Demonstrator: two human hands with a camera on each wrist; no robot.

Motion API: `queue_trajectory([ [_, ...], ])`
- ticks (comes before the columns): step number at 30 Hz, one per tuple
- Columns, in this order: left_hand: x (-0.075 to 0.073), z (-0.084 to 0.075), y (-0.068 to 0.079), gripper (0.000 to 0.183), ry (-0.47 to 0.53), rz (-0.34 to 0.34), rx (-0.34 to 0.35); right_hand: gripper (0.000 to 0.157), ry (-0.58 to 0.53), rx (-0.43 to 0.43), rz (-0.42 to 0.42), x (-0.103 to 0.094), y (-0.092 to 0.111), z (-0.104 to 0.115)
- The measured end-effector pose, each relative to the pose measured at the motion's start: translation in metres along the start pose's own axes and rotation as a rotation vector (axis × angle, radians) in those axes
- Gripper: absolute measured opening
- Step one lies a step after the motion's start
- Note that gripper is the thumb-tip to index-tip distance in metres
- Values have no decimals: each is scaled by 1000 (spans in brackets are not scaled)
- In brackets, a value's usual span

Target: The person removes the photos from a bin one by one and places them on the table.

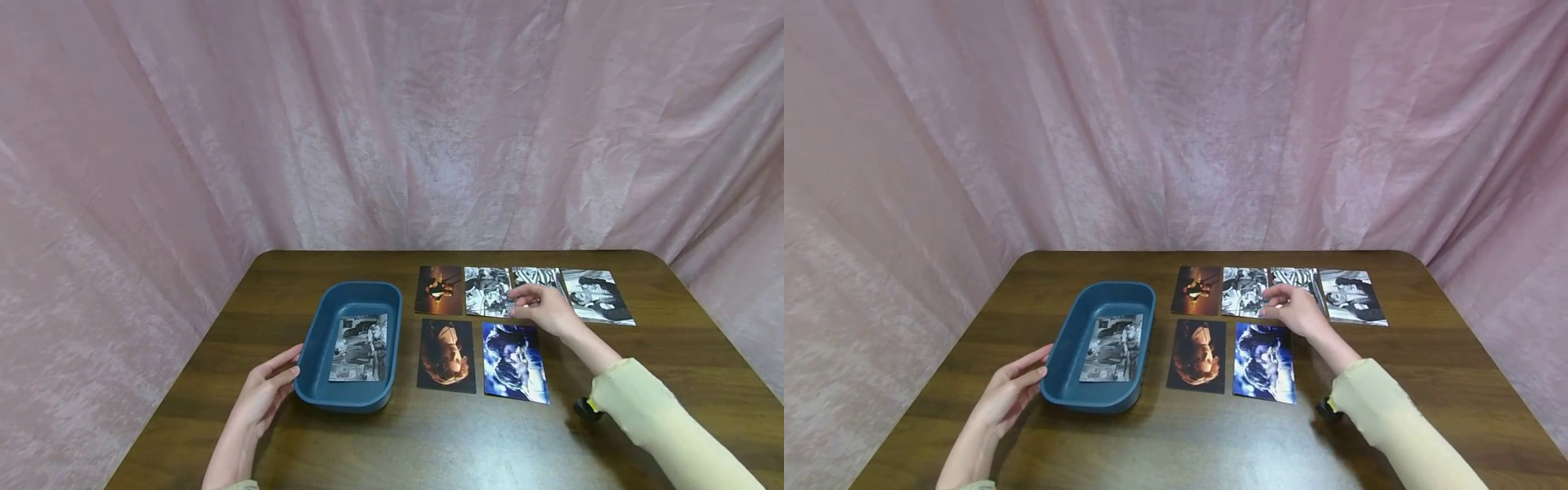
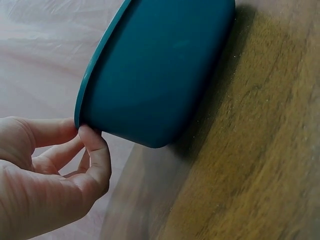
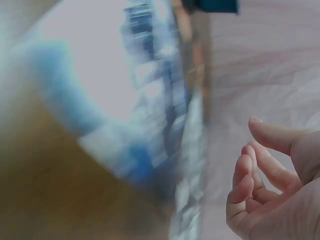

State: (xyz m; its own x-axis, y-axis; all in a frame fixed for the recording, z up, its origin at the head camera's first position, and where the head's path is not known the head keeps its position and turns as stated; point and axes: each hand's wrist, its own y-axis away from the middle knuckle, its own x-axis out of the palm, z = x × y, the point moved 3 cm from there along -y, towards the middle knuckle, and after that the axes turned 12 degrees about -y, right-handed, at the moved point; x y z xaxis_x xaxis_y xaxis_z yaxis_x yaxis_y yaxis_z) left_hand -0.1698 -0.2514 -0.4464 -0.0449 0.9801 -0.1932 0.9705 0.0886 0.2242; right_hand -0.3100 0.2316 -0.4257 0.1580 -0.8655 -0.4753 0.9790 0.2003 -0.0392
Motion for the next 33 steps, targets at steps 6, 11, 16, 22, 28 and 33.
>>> queue_trajectory([
  [6,0,3,1,53,14,-8,-12,40,-87,-61,55,31,-39,51],
  [11,0,2,1,53,18,-9,-15,37,-204,-90,120,70,-71,95],
  [16,0,1,0,52,-4,-17,-33,35,-290,-133,161,116,-98,134],
  [22,2,0,0,50,-49,-13,-41,33,-346,-173,151,171,-118,162],
  [28,4,-2,1,51,-24,-16,-35,27,-364,-165,58,219,-113,164],
  [33,9,-3,-1,53,-12,8,-31,21,-265,-108,21,241,-98,148],
])
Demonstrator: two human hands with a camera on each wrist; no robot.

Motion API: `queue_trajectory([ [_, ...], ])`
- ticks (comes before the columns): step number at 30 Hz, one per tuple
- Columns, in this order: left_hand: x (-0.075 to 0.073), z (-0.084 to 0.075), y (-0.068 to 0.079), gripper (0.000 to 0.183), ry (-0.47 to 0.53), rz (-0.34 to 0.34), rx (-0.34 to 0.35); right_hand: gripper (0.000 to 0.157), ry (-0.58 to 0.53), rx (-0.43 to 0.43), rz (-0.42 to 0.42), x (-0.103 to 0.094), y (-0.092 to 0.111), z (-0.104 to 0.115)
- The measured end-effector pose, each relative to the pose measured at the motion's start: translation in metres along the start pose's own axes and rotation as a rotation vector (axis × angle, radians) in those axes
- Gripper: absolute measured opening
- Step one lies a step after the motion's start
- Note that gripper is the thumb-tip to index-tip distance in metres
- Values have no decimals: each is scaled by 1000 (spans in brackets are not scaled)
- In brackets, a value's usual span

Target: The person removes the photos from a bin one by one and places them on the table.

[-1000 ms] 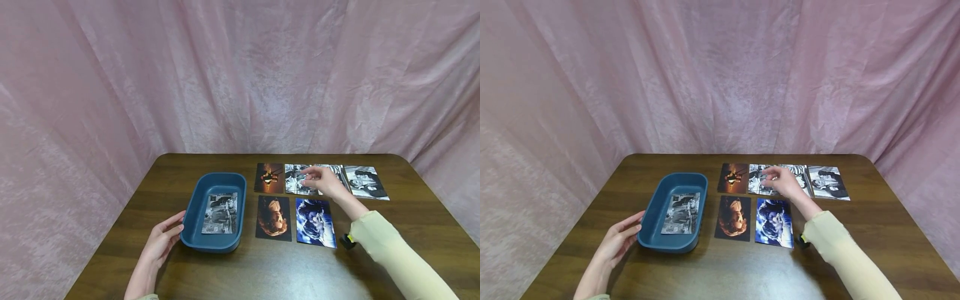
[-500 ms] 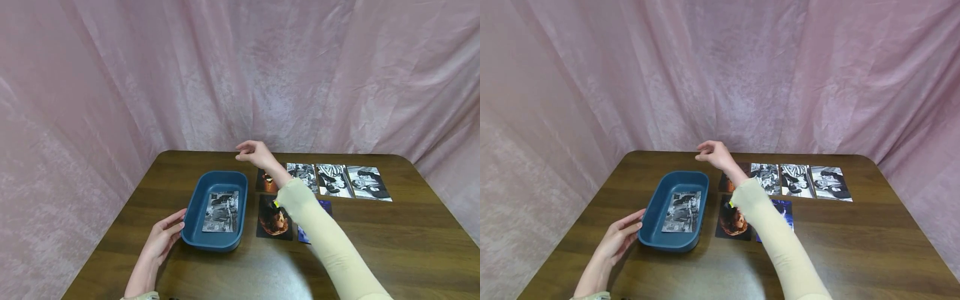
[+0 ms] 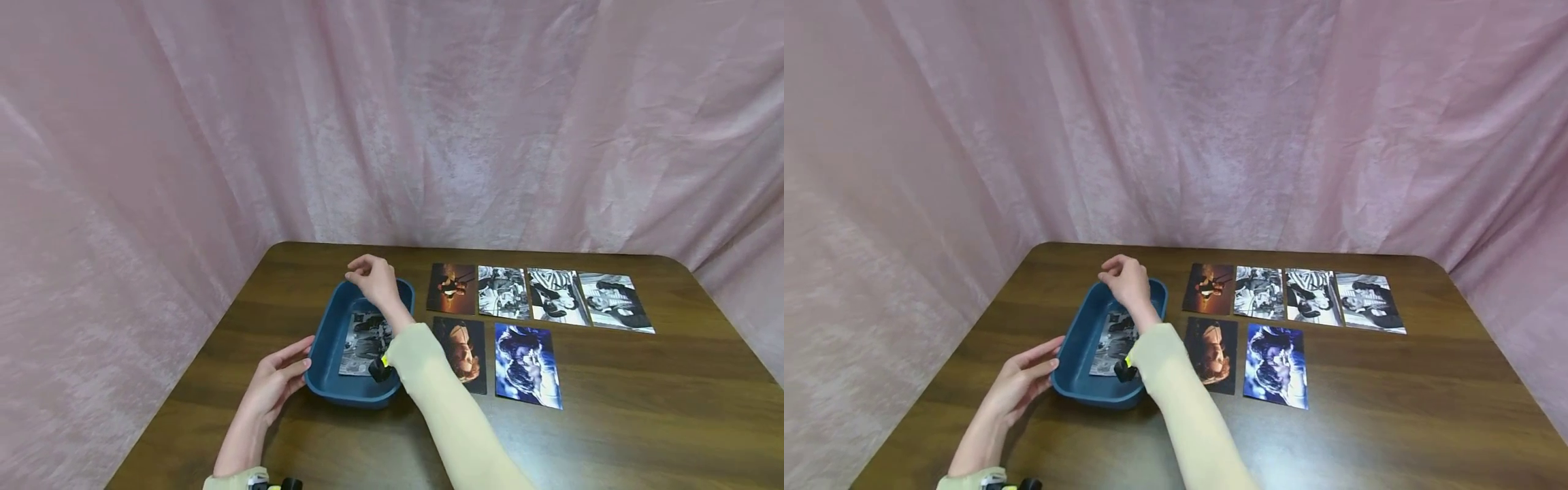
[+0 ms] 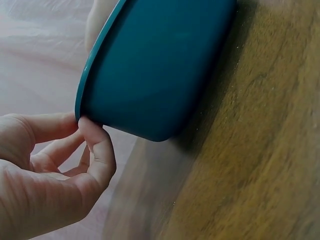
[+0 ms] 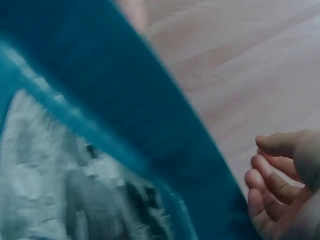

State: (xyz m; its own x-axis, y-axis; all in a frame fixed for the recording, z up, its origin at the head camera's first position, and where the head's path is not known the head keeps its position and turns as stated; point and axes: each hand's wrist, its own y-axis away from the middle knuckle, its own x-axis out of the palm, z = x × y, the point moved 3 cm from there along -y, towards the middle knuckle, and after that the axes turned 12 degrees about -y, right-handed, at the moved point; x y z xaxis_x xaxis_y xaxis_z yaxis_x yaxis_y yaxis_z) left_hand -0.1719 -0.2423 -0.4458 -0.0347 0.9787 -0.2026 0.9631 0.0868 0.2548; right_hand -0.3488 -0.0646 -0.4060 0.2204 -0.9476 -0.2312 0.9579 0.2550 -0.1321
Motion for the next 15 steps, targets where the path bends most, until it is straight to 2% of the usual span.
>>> queue_trajectory([
  [3,-1,-1,0,53,0,0,-6,17,136,48,47,6,8,-4],
  [6,0,-1,-2,52,1,-1,-9,23,337,98,149,6,16,-7],
  [8,0,0,-2,52,-3,1,-11,37,488,136,229,6,21,-9],
  [10,0,1,-2,52,-9,4,-9,58,604,186,305,6,27,-10],
  [13,0,2,-3,52,-18,1,-14,87,725,266,394,4,36,-11],
  [15,0,2,-3,51,-21,-1,-15,99,766,307,435,4,40,-12],
])
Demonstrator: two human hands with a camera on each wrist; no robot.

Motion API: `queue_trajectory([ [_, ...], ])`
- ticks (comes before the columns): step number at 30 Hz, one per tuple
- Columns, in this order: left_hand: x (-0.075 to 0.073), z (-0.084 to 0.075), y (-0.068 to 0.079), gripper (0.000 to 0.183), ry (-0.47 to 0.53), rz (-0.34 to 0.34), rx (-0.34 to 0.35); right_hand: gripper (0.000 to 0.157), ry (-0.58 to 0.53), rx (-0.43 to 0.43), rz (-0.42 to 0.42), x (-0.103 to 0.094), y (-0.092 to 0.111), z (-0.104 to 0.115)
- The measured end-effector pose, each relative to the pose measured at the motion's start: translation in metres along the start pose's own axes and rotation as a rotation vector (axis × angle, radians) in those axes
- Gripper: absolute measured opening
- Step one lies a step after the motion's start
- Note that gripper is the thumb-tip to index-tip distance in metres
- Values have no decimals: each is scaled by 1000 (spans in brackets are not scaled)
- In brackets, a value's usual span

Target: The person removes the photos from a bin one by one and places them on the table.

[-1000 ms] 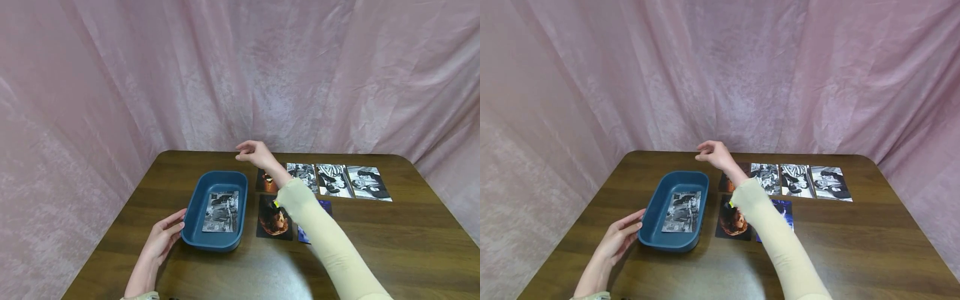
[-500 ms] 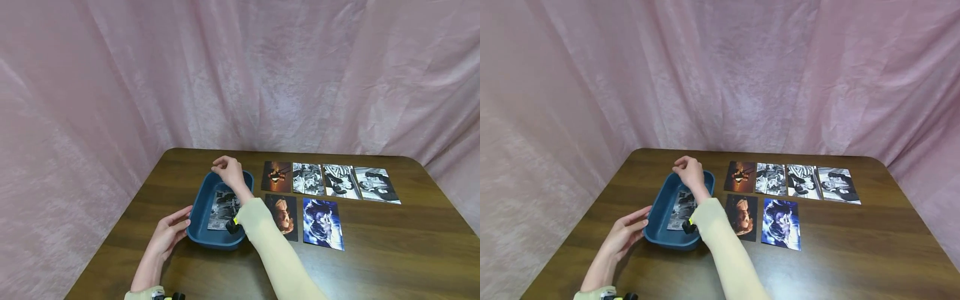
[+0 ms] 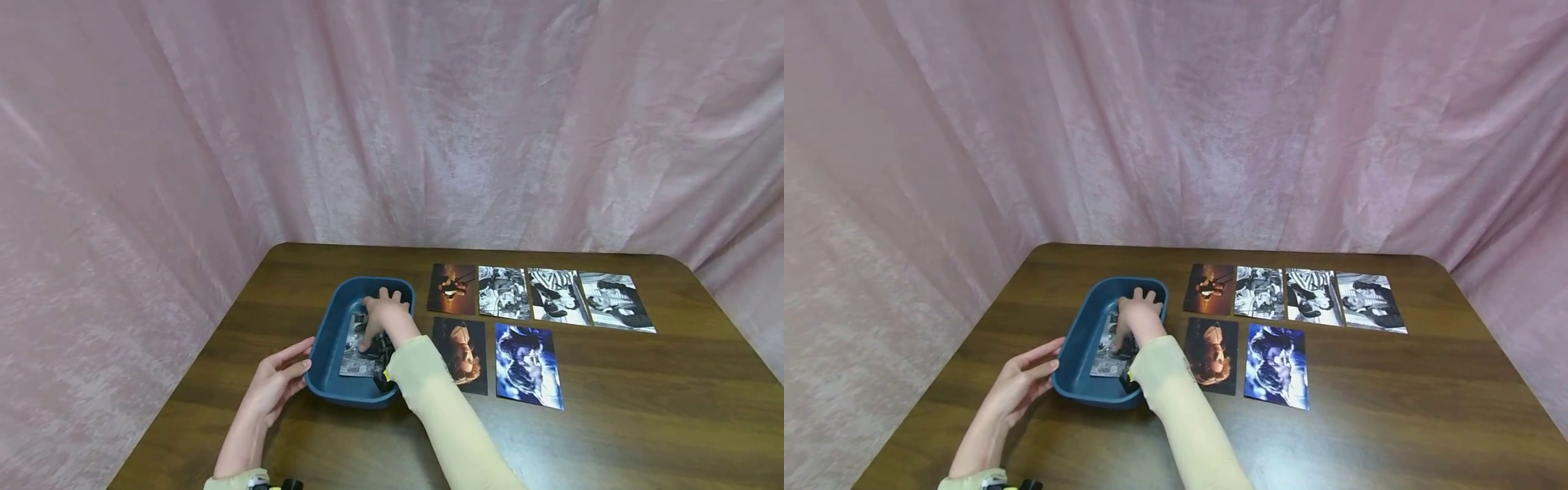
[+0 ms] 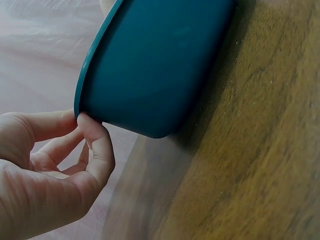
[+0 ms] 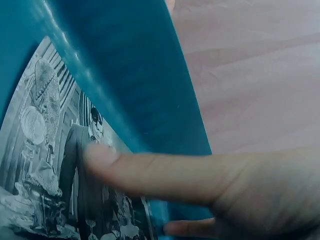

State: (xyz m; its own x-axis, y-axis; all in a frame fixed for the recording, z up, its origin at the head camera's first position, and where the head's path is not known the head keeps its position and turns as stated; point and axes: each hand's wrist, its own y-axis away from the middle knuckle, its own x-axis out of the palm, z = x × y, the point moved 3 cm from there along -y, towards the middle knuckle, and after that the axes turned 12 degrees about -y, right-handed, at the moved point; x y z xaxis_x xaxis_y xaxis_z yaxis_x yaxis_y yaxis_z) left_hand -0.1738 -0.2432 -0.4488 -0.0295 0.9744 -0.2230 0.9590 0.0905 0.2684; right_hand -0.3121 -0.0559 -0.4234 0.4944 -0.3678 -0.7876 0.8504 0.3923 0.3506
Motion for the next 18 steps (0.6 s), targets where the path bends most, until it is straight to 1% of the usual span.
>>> queue_trajectory([
  [3,-1,1,1,51,-6,-6,-7,107,43,22,44,4,2,-1],
  [5,-1,1,1,51,-7,-8,-8,110,66,30,53,5,2,-1],
  [8,-2,0,3,51,-9,-14,-14,109,105,33,41,6,2,1],
  [10,-3,0,3,51,-5,-14,-17,105,121,32,15,5,2,2],
  [12,-2,0,3,51,-3,-13,-19,100,110,38,-13,5,1,3],
  [14,-2,0,2,51,-3,-12,-19,94,70,54,-37,4,-1,2],
  [18,0,1,0,52,4,1,-18,87,11,92,-69,2,-2,-1],
])
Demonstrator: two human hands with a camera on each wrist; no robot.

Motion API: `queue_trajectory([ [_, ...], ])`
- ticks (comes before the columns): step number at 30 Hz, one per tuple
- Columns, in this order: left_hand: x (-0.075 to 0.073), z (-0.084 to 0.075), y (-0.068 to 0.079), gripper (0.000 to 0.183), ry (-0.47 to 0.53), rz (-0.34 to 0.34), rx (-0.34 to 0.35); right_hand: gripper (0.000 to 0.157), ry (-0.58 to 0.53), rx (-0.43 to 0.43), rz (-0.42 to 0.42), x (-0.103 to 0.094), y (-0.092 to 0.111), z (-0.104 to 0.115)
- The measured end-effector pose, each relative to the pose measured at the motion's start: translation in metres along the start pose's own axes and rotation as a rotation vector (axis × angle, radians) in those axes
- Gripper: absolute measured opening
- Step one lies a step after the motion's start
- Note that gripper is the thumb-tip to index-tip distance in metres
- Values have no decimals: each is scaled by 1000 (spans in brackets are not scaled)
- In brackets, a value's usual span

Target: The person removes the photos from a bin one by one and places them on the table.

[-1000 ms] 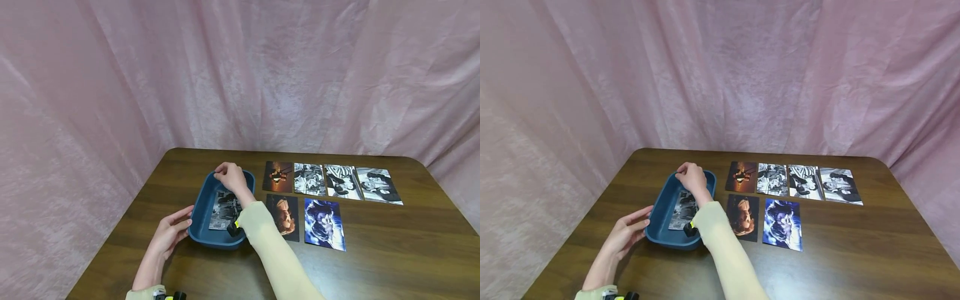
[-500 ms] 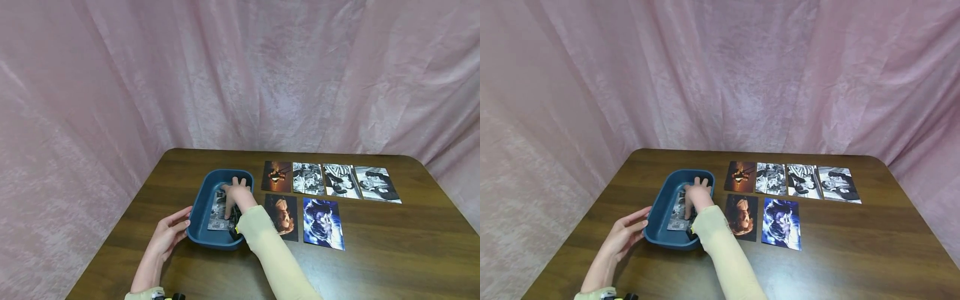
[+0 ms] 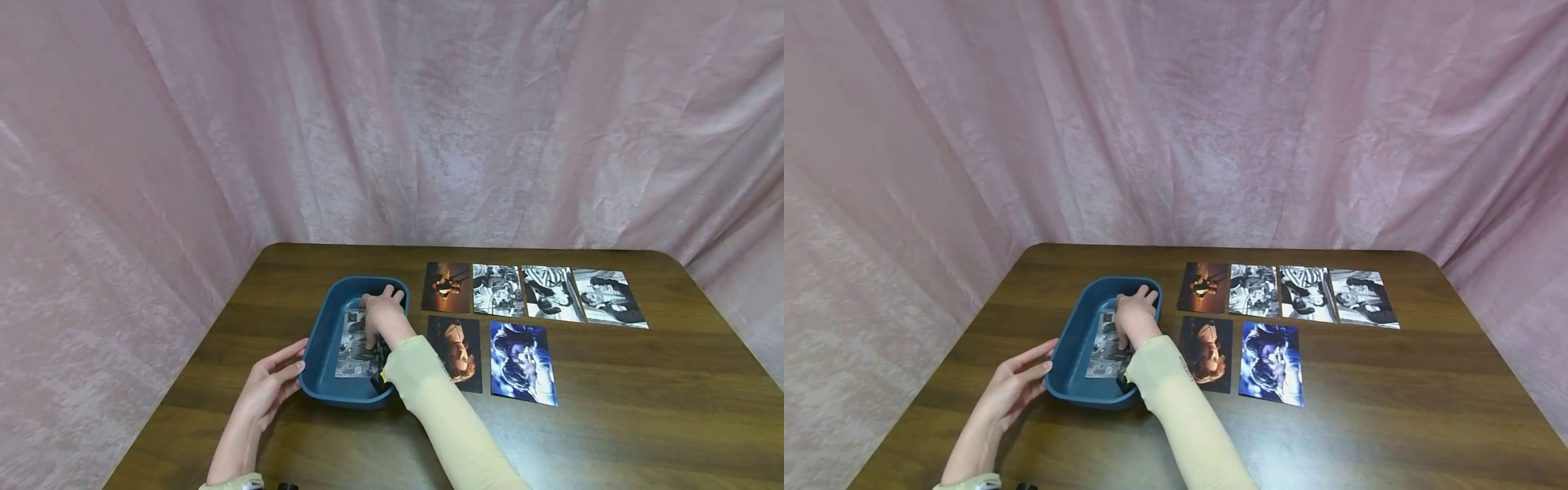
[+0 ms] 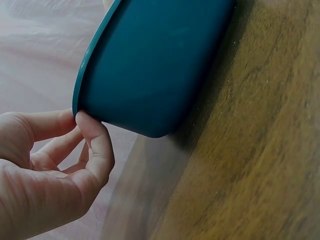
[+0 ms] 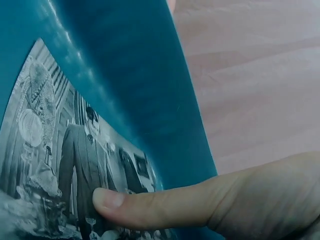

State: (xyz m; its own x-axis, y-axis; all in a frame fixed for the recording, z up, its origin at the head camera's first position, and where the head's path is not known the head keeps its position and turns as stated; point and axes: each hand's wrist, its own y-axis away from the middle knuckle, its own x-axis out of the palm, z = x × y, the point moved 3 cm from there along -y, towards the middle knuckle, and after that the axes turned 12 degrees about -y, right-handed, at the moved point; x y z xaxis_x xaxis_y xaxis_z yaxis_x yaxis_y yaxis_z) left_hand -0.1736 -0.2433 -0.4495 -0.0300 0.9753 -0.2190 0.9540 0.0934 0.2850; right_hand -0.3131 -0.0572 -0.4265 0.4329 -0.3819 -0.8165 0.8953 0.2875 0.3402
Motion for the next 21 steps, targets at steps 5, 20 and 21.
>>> queue_trajectory([
  [5,0,1,0,52,18,6,-11,77,3,-18,-17,-1,-2,-1],
  [20,0,0,-1,52,10,4,-14,10,-99,-56,-204,-6,-3,-4],
  [21,0,0,-1,52,13,3,-14,11,-100,-54,-220,-6,-4,-4],
])
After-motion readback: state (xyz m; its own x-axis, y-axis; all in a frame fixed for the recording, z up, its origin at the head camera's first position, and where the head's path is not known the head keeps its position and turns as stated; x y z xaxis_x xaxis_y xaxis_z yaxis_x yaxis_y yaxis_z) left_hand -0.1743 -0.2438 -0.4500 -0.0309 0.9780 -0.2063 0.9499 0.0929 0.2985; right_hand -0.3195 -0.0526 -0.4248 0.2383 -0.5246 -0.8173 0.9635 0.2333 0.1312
